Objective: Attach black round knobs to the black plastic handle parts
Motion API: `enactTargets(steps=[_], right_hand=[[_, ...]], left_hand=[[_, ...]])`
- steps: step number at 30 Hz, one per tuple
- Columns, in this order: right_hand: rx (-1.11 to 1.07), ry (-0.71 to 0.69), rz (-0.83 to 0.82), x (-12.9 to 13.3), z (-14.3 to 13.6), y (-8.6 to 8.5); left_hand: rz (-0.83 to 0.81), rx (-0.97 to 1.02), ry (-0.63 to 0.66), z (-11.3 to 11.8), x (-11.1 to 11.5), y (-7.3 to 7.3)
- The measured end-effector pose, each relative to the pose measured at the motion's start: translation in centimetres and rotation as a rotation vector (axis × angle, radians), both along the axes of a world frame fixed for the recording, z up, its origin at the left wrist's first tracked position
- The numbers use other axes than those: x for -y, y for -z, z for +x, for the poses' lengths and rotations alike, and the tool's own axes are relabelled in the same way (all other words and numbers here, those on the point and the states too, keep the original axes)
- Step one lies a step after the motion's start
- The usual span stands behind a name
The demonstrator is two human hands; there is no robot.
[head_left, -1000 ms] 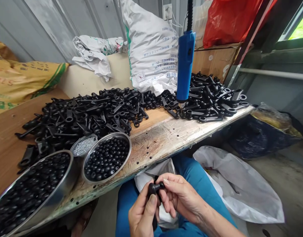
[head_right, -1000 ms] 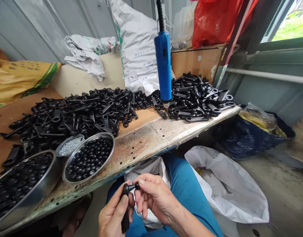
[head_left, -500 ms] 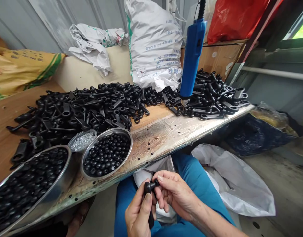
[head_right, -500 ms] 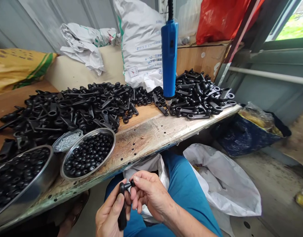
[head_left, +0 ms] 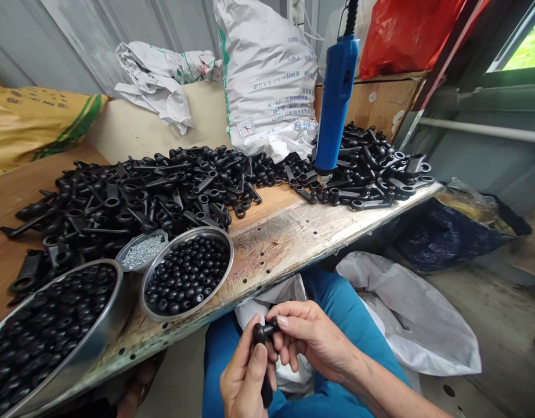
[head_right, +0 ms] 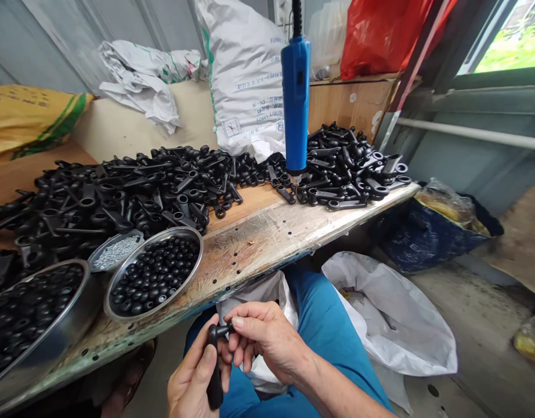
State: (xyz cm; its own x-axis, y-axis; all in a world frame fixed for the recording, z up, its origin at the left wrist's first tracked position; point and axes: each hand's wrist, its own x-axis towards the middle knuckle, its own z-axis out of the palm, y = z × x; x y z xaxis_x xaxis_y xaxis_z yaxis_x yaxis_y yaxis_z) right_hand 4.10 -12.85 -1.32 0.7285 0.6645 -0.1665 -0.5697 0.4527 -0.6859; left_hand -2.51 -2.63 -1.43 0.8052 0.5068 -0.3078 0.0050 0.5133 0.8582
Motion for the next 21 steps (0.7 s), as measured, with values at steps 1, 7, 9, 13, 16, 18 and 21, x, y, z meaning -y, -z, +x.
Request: enactTargets(steps=[1, 7, 9, 13, 16, 18, 21], right_hand=[[0.006, -0.012, -0.006, 0.0, 0.0, -0.1], [0.036, -0.013, -0.017, -0.2, -0.1, -0.4], [0.04, -0.005, -0.017, -0.4, -0.3, -0.5], [0.036, 0.029, -0.022, -0.8, -0.4, -0.8], [0.017, 0.059, -0.032, -1.0, -0.5, -1.1], [0.004, 0.07, -0.05, -1.2, -0.6, -1.1], [-0.008, 0.084, -0.082, -1.4, -0.7, -1.0]], left_hand=[[0.008, -0.002, 0.003, -0.1, -0.1, 0.1], [0.103, 0.035, -0.015, -0.3, -0.7, 1.6], [0.161, 0.039, -0.036, -0.4, -0.7, 2.0], [0.302, 0.056, -0.055, -0.4, -0.9, 1.9], [0.451, 0.112, -0.048, -0.3, -1.1, 1.4], [0.552, 0.179, -0.043, -0.3, -1.2, 1.1], [0.691, 0.298, -0.035, -0.3, -1.4, 0.9]])
